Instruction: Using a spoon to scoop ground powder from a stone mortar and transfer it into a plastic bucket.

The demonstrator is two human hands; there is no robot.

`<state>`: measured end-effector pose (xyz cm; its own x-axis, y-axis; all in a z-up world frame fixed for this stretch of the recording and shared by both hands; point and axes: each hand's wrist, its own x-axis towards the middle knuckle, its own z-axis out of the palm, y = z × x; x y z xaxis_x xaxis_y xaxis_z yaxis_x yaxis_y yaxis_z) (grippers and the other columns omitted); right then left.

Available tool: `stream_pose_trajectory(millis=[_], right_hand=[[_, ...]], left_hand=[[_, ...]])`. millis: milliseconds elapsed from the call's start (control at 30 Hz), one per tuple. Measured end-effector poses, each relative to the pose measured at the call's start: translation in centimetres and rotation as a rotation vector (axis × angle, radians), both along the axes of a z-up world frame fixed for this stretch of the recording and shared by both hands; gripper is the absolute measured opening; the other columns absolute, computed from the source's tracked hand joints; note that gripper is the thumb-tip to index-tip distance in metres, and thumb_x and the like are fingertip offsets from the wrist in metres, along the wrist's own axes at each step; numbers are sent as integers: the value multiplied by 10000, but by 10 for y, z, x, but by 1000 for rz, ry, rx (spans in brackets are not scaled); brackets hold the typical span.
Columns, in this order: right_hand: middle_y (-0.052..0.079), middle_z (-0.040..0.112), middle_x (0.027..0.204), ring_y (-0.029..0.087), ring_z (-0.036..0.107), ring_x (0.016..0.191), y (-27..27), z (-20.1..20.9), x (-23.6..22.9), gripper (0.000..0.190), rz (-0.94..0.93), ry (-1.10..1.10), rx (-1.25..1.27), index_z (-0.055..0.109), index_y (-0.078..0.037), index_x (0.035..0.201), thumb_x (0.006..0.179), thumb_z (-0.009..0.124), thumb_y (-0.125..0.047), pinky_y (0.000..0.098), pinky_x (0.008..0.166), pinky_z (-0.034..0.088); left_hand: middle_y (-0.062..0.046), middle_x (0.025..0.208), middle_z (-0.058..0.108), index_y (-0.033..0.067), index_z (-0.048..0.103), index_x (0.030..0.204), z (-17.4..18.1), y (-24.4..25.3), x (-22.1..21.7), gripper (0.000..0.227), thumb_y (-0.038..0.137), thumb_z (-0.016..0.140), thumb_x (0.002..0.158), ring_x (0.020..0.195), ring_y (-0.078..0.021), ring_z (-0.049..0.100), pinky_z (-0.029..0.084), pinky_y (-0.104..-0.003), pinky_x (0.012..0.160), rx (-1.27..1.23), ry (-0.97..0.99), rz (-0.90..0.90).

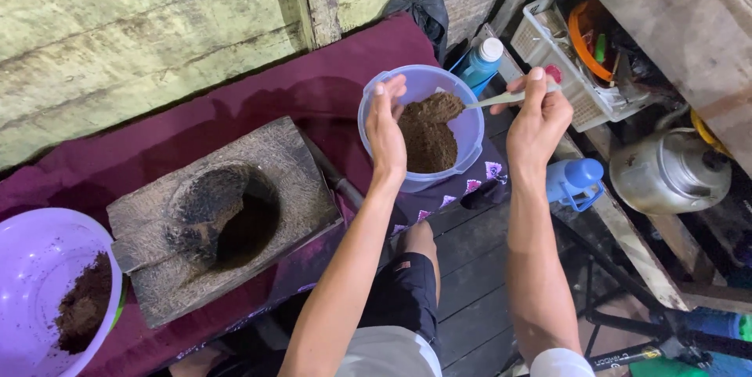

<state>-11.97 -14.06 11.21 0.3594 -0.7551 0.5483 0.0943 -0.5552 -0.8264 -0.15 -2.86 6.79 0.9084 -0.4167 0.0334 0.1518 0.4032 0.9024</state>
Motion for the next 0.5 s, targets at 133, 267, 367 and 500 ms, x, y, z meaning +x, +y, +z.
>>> stream_pose_trajectory(millis=[133, 267, 367, 500], right_hand=[[158, 672, 626, 208, 674, 625, 4, -13, 1, 421, 24, -11, 37, 676, -18, 875, 1183, 439, -180, 279, 741, 466], [130, 664, 617, 180, 653, 614, 13, -10, 3, 426, 24, 0, 51, 673, -34, 866, 1185, 437, -189, 284, 752, 460], [141, 662, 620, 192, 667, 613, 21, 0, 8, 414, 54, -20, 51, 669, -21, 870, 1177, 441, -178, 294, 764, 473], [155, 649, 605, 205, 664, 592, 34, 8, 19, 405, 105, -59, 64, 653, -12, 859, 1167, 449, -178, 290, 782, 506]], left_hand=[[-212, 1336, 607, 62, 665, 1314, -22, -12, 1, 542, 461, 355, 1116, 1368, -378, 503, 378, -498, 1159, -40, 99, -32], [-161, 1321, 641, 101, 674, 1317, -25, -13, 3, 562, 517, 361, 1104, 1345, -329, 531, 256, -571, 1171, -69, 211, -69], [-120, 1258, 686, 119, 688, 1288, -24, -14, 4, 553, 528, 367, 1099, 1265, -269, 599, 109, -665, 1174, -113, 301, -69], [-182, 1155, 711, 40, 710, 1198, -12, -4, 5, 539, 477, 413, 1095, 1078, -296, 688, 421, -577, 1069, -318, 415, 8]])
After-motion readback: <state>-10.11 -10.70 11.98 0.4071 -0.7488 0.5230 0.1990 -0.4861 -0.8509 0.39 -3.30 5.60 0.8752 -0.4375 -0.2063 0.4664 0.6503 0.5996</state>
